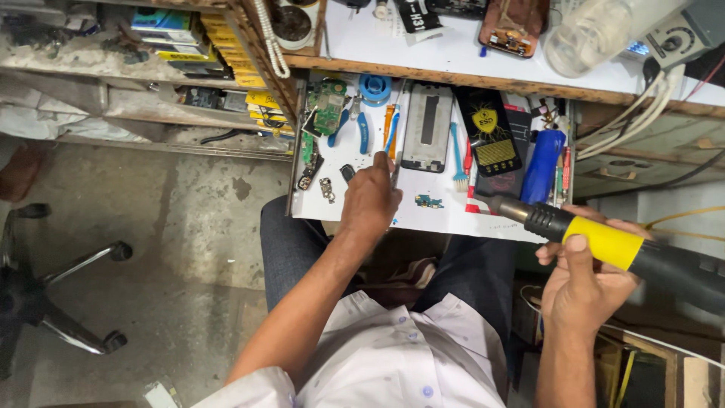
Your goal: The person sits at a repair bench and works on a small phone circuit board. They hold the board with tweezers while directing a hot air gun at it, repositioning the board and picking at it with tweezers between heating passes.
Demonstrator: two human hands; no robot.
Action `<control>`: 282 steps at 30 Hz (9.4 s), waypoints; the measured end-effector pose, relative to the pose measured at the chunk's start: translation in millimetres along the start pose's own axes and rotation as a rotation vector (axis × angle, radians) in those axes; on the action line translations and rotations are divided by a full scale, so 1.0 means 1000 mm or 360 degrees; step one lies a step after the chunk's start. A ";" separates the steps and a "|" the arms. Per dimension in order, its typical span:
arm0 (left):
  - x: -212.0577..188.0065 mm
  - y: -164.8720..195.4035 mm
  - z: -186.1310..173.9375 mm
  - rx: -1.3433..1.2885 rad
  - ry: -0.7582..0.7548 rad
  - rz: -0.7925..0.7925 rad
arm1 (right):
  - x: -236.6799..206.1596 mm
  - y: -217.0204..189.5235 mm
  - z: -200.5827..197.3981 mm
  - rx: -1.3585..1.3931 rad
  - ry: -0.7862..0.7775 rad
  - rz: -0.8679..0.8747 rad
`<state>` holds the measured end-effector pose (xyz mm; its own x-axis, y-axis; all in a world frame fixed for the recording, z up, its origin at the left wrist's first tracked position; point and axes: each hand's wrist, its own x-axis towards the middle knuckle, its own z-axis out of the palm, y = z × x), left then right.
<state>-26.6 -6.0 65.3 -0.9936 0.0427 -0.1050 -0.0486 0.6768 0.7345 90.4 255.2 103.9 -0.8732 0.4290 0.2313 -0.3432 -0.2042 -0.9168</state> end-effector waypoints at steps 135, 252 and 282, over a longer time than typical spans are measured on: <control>-0.054 -0.027 0.031 -0.1172 0.0137 0.0140 | 0.030 0.005 0.053 -0.0950 -0.0709 -0.0266; -0.051 -0.030 0.036 -0.1121 0.0224 0.0197 | 0.035 0.005 0.058 -0.1005 -0.0637 -0.0216; -0.049 -0.032 0.036 -0.1079 0.0266 0.0225 | 0.037 0.006 0.055 -0.0991 -0.0624 -0.0256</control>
<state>27.7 -3.0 22.8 -0.9948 -0.0541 0.0863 0.0828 0.0645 0.9945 37.1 221.1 125.4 -0.9280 0.0432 0.3700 -0.3192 0.4198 -0.8496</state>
